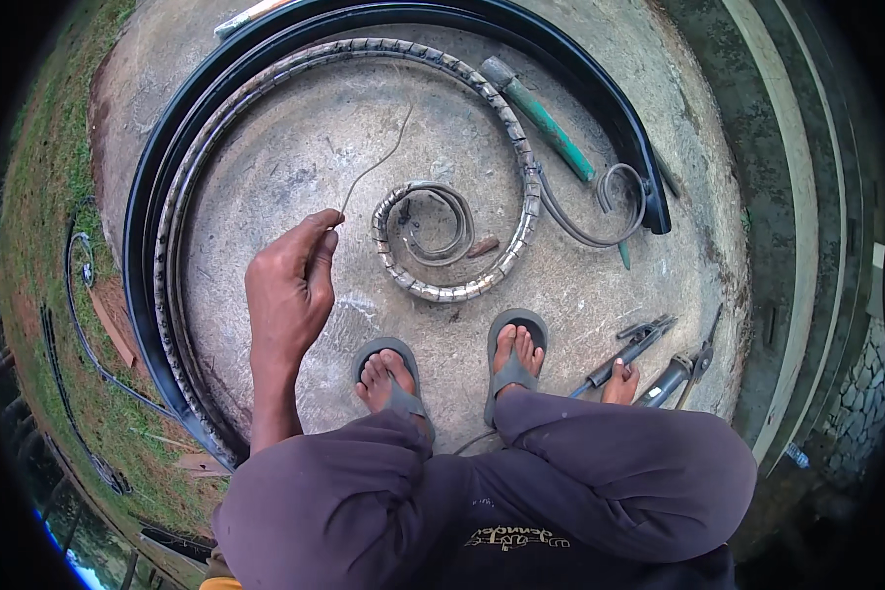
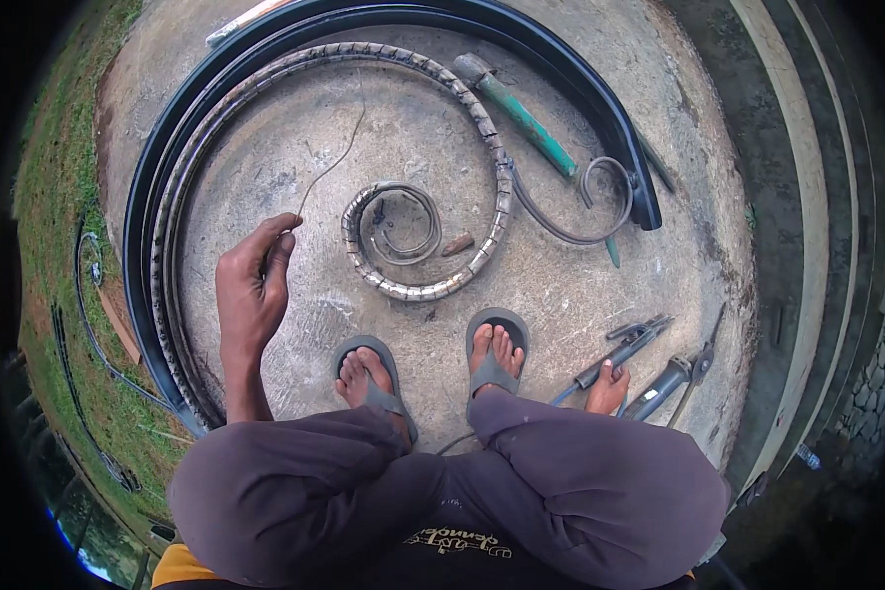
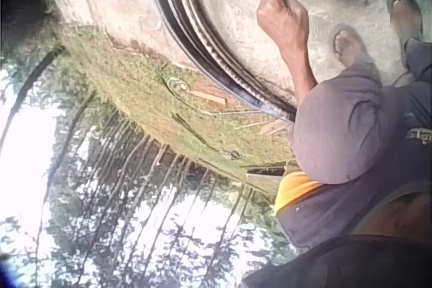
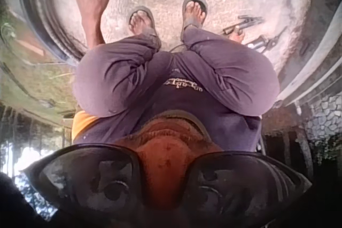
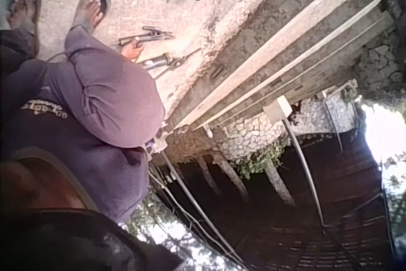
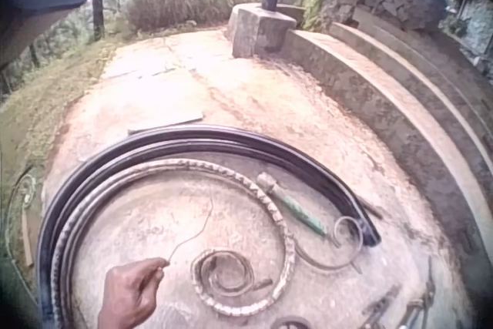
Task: The person welds sections of a decorative metal scroll by hand using a welding tool, positioning the metal pieces together and applying the weld at several points.
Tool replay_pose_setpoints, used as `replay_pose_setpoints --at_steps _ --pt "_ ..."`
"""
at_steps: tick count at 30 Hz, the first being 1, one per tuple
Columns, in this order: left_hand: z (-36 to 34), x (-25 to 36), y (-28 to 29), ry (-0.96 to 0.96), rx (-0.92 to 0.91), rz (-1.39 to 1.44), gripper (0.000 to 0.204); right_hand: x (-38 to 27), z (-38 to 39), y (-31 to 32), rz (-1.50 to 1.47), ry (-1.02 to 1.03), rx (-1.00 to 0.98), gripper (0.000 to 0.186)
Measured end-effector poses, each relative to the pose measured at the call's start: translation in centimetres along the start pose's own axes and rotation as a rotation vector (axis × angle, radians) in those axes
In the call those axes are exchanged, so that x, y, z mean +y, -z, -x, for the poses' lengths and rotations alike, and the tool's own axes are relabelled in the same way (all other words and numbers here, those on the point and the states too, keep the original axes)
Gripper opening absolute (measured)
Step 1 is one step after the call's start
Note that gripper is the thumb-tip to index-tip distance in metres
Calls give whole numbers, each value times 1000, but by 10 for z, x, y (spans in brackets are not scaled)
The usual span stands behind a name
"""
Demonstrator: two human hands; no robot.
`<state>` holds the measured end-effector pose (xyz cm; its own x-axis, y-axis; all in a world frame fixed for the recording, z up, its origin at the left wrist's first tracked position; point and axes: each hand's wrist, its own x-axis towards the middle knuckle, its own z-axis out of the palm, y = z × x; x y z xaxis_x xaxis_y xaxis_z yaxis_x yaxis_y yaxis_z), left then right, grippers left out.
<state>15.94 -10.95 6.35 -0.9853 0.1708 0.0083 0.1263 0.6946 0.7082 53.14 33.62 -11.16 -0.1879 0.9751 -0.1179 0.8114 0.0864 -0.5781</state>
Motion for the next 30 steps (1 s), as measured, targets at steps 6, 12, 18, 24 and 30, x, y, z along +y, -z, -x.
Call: replay_pose_setpoints --at_steps 6,12,18,24,30 --pt "24 -17 30 74 28 -183 20 -20 -29 -6 437 39 -58 70" --pt "42 -11 28 343 -1 -134 18 -43 -45 1 363 -92 -63 75" --pt "38 -11 22 64 107 -281 21 -71 -32 22 28 -192 -202 51" --pt "41 7 28 96 236 -201 16 -189 24 23 -366 141 -502 46" --pt "54 11 34 146 153 -247 14 -273 43 13 -486 727 -447 45"
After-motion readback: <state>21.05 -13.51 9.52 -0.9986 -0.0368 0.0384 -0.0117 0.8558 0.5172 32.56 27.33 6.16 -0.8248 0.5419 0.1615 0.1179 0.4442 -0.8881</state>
